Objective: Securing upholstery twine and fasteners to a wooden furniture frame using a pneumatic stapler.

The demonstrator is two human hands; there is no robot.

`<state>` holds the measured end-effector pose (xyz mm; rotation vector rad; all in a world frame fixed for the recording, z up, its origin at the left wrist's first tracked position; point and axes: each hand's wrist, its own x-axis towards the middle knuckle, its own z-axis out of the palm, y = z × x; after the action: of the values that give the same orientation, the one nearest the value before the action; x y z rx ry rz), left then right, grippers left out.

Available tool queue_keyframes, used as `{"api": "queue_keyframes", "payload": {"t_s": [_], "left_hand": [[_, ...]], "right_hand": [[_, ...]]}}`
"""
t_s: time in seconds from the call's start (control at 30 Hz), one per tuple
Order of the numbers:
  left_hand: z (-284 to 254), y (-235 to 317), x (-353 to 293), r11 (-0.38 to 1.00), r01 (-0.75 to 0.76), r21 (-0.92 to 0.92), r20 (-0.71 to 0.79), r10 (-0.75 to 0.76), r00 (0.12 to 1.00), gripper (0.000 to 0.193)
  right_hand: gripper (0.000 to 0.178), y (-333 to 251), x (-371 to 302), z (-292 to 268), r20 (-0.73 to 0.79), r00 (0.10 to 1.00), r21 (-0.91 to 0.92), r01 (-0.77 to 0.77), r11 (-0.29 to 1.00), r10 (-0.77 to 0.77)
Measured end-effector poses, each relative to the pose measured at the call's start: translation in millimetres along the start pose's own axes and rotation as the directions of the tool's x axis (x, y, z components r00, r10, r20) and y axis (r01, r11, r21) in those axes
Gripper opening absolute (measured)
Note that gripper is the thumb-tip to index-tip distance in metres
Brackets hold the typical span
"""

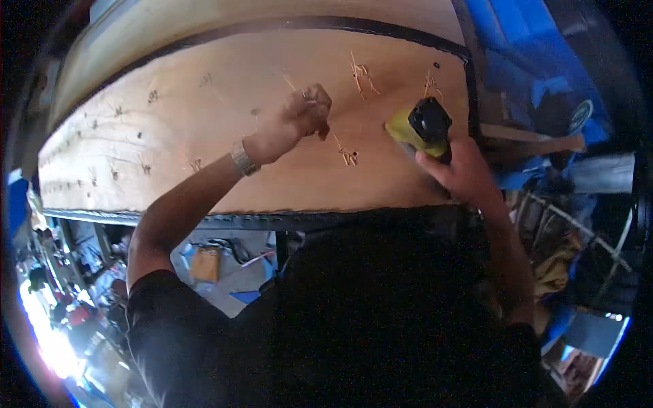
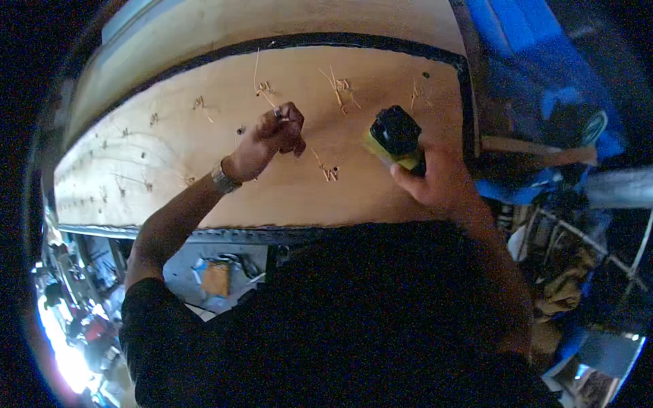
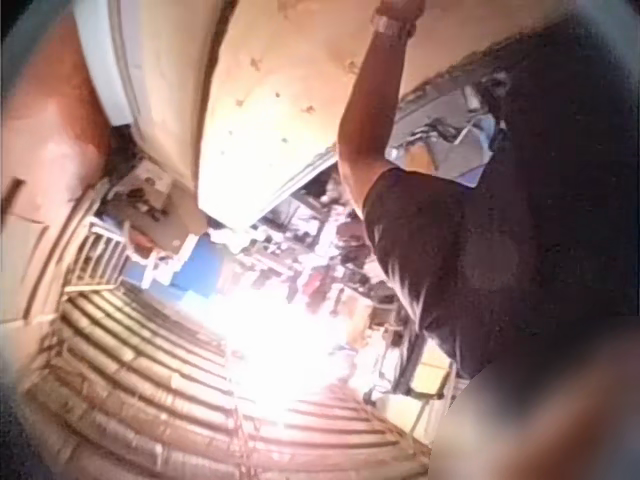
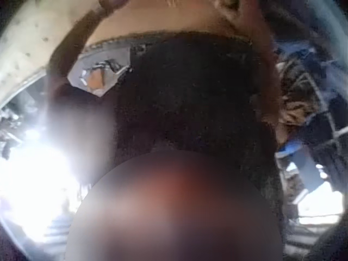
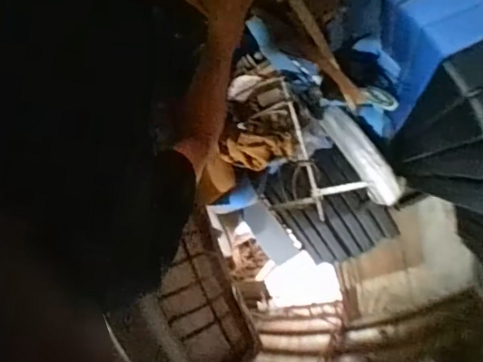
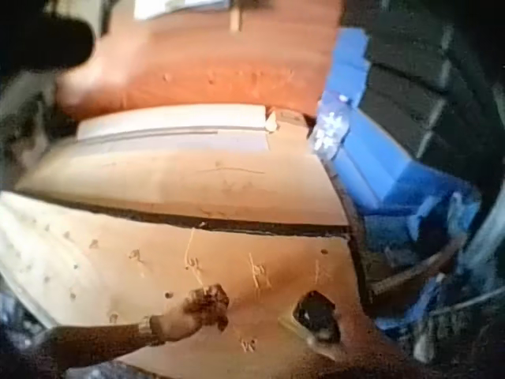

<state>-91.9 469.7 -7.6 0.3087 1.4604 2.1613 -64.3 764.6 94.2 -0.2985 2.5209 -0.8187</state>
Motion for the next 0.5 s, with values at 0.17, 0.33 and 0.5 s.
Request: {"api": "queue_keyframes", "payload": {"t_s": [0.17,0.33,0.5], "left_hand": [[-11,-27,1,0.999,-0.051,-0.011,-0.183,0.048,0.982,0.010],[1,-35,1,0.968,-0.251,-0.011,-0.299,0.237,0.925,0.006],[5,-35,-2,0.988,-0.148,-0.033,-0.281,0.133,0.951,0.008]], "right_hand": [[0.036,-43,7,8,0.123,0.992,-0.023,-0.009,1.000,0.011],[0.034,-50,23,22,0.165,0.986,0.015,-0.031,0.999,0.028],[0.033,-48,24,32,0.157,0.988,-0.041,0.015,0.999,-0.009]]}}
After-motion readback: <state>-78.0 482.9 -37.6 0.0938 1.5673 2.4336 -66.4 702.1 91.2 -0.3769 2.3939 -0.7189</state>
